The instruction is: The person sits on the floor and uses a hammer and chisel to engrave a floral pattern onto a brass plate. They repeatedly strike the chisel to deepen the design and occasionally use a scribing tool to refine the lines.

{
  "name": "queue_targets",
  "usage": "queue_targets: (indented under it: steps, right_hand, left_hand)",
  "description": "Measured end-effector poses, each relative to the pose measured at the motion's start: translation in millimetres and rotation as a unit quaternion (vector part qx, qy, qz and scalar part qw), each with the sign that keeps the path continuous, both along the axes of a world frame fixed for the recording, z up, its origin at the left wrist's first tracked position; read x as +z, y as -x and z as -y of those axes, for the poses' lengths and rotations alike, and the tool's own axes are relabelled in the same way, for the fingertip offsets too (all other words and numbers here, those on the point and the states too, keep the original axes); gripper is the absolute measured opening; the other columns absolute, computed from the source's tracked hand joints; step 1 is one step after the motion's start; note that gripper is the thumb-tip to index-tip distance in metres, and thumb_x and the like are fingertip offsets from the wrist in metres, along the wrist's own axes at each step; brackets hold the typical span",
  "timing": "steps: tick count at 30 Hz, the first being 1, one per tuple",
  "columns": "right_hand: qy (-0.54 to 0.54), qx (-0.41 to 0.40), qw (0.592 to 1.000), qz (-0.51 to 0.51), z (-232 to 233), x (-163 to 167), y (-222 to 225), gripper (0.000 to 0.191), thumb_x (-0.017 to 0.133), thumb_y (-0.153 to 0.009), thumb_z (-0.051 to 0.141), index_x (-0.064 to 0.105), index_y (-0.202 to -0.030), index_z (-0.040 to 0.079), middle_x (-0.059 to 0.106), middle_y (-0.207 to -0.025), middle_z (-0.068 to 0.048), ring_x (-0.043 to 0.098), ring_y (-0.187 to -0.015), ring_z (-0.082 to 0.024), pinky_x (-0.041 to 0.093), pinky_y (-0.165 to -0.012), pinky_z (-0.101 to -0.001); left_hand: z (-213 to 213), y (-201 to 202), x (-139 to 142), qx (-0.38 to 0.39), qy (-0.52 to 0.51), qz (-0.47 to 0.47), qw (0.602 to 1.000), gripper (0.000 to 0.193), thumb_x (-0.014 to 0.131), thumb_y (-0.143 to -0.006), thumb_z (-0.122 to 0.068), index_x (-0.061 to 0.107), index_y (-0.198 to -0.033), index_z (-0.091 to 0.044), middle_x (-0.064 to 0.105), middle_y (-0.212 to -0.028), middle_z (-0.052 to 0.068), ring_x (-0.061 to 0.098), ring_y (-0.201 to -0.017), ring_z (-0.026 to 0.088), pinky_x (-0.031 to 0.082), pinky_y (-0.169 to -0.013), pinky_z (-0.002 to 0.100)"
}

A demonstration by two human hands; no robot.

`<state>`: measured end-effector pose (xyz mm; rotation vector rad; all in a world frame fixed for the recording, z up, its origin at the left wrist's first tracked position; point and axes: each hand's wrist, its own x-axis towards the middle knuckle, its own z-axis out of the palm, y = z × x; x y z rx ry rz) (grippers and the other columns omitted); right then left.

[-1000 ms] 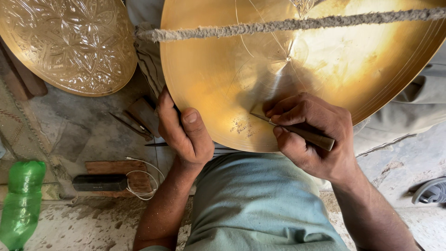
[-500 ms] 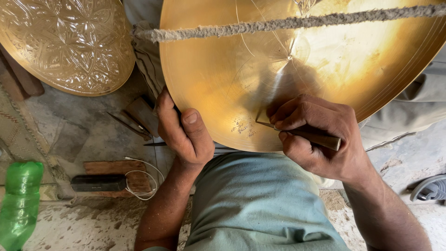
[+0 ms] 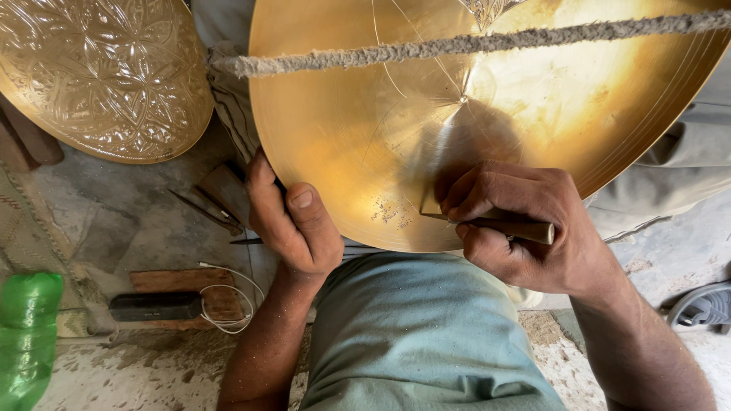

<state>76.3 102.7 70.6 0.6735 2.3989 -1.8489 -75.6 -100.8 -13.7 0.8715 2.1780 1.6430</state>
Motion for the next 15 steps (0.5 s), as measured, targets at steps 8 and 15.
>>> queue_targets:
  steps: [8,15]
  right_hand:
    - [0.011,-0.049,0.999,-0.01,-1,-4,-2,0.008,0.064,-0.081,0.009,0.066,-0.088,0.004,0.073,-0.085,-0.006,0.07,-0.067,-0.01,0.055,-0.057,-0.0245]
    - [-0.006,-0.21,0.974,0.09,34,44,-63,0.022,0.069,-0.09,0.01,0.061,-0.109,0.002,0.075,-0.114,-0.011,0.078,-0.093,-0.014,0.066,-0.072,-0.0314]
  left_hand:
    - [-3,2,8,0.0,0.0,0.005,1.0,0.044,0.043,-0.122,-0.031,0.039,-0.15,0.002,0.057,-0.135,0.015,0.059,-0.113,0.017,0.05,-0.097,0.029]
    - [6,3,73,-0.095,0.02,-0.176,0.98,0.043,0.064,-0.104,-0.018,0.042,-0.134,0.004,0.061,-0.122,0.028,0.07,-0.108,0.028,0.065,-0.088,0.036]
